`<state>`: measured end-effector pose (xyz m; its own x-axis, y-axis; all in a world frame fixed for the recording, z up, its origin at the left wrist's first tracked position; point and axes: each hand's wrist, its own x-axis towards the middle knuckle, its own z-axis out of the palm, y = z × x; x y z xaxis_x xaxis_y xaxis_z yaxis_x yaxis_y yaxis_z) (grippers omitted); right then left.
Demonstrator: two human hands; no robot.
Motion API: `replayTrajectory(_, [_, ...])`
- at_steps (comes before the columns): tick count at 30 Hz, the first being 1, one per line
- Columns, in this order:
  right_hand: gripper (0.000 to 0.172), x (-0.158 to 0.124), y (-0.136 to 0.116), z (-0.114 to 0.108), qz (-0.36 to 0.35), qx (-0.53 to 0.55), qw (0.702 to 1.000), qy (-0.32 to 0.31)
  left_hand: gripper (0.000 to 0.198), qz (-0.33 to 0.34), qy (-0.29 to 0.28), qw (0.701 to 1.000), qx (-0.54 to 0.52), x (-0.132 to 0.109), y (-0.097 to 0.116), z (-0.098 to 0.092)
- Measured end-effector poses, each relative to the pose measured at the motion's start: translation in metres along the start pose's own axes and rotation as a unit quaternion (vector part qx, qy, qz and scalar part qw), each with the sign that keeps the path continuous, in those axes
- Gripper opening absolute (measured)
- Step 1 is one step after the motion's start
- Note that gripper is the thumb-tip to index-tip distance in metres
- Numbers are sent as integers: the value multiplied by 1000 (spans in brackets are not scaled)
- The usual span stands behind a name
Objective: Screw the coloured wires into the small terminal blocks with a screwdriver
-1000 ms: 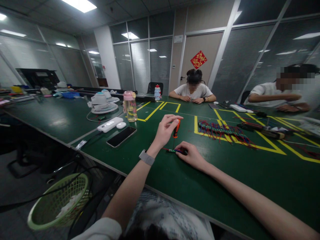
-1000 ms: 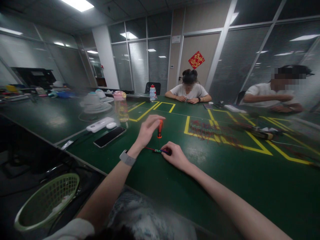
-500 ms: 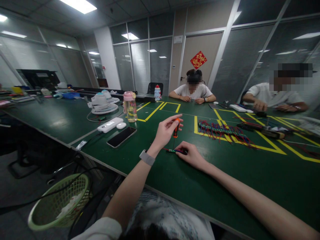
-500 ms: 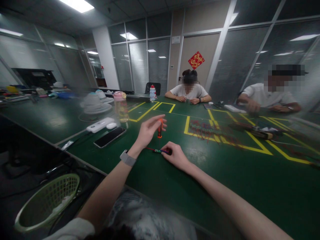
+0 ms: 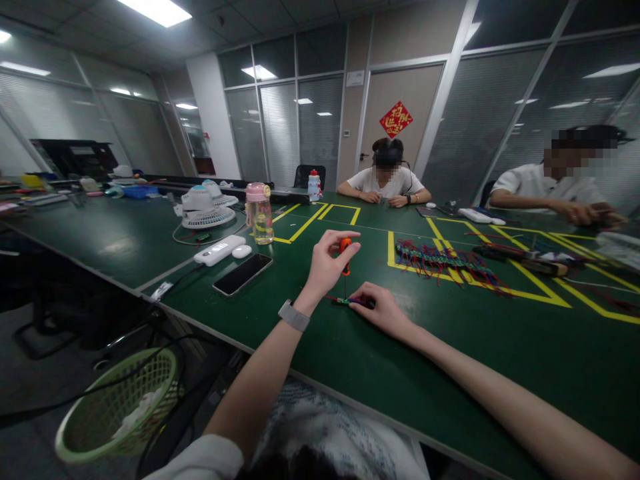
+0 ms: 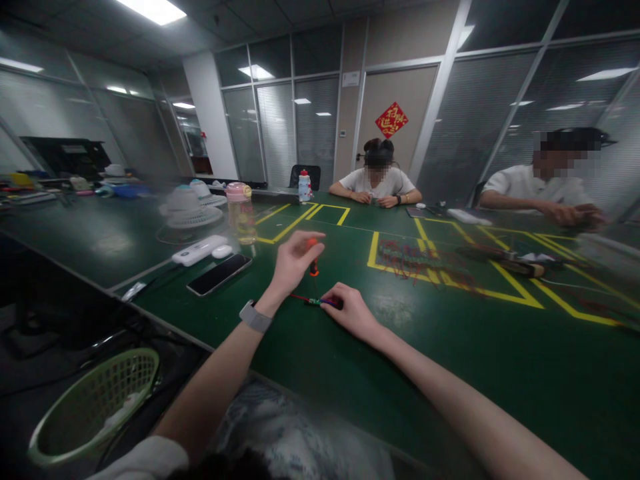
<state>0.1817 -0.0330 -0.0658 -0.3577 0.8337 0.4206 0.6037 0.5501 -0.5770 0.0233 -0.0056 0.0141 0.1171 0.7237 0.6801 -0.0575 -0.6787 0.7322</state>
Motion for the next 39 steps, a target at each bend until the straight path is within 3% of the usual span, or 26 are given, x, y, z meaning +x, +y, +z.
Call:
replayTrajectory(2, [12,0,1,0,-6,-2,1000,-2,23,13,-2,1000,12,0,1,-1])
replayTrajectory(7, [14,0,-1,-1,-11,-10,1000,-9,34,-33,-84,989,-114,0,-1,1])
replayTrajectory(13, [13,0,-2,-2,-16,-8,1000,-7,24,13,-15,1000,14,-1,2,0])
replayTrajectory(19, [13,0,0,-1,-15,-6,1000,-7,34,-21,-57,995,-83,0,-2,1])
replayTrajectory(24, [14,0,-1,-2,-14,-4,1000,-8,28,18,-11,1000,18,1,-3,-1])
replayTrajectory(29, [13,-1,-3,-2,-13,-8,1000,-6,33,-19,-44,996,-80,1,-1,0])
replayTrajectory(35, [14,0,0,-1,-16,-9,1000,-8,25,16,6,1000,15,2,-2,-2])
replayTrajectory(39, [14,0,2,0,-21,-8,1000,-7,35,-40,-54,994,-91,2,-2,0])
